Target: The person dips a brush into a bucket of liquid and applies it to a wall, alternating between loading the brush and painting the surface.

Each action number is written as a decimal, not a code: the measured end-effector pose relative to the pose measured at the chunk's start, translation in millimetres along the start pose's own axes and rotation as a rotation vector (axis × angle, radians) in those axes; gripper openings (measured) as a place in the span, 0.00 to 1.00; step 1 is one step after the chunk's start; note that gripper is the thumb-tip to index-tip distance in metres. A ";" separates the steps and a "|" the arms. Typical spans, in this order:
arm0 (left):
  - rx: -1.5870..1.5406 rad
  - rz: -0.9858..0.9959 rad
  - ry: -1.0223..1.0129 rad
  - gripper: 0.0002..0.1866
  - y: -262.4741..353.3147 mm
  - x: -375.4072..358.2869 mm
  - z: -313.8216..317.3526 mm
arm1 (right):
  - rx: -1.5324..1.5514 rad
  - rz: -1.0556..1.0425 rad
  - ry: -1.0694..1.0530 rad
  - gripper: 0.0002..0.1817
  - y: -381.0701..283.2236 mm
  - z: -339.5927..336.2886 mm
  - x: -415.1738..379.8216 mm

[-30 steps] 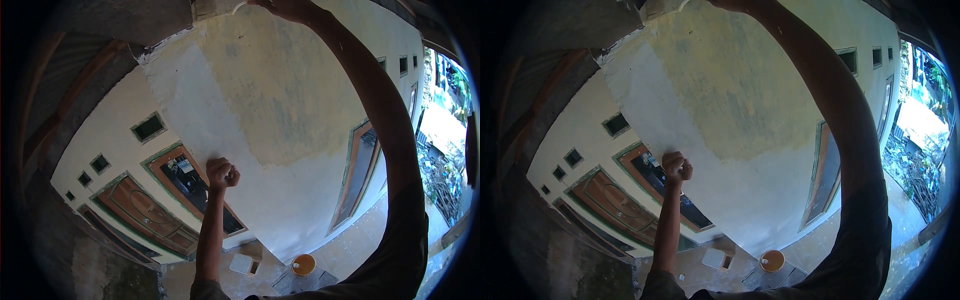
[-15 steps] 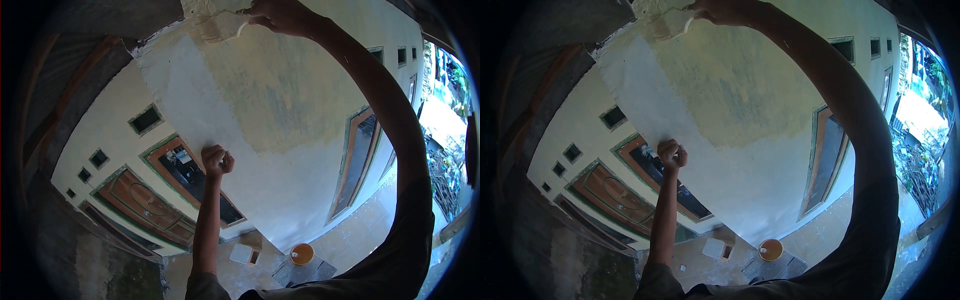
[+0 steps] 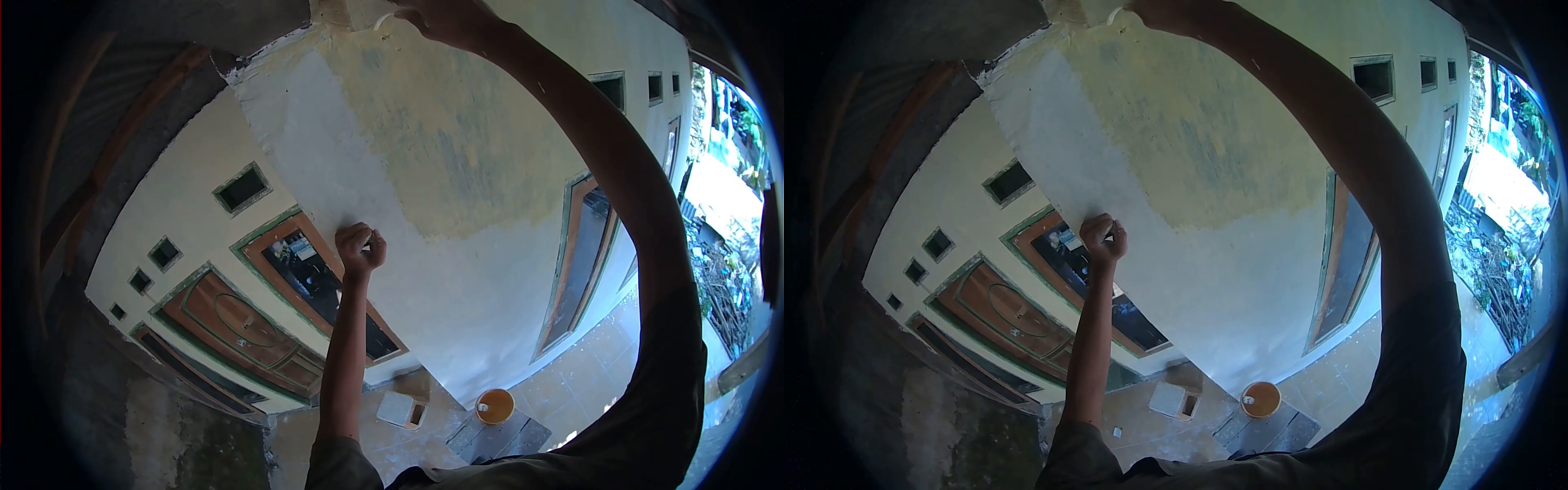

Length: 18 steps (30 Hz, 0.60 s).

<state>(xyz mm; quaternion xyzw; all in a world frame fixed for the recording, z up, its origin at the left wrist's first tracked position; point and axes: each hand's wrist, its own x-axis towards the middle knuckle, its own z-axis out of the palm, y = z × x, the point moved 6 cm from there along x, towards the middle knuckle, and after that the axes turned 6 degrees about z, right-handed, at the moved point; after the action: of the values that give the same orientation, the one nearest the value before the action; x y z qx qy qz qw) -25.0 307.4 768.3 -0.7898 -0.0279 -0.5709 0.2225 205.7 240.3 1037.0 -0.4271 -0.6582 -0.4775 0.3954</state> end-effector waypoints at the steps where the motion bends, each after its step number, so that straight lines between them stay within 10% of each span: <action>1: 0.003 0.003 0.011 0.16 -0.6 0.0 -0.1 | -0.001 0.012 -0.048 0.16 -2.8 0.8 -1.8; 18: 0.007 -0.051 -0.052 0.15 1.8 4.9 0.0 | -0.157 -0.158 -0.362 0.11 -41.6 0.5 -17.7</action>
<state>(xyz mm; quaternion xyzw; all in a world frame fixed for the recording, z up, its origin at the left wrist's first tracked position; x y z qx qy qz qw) -22.8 304.8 772.2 -0.8025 -0.0558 -0.5558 0.2097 172.2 230.1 1008.4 -0.4822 -0.7108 -0.4724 0.1976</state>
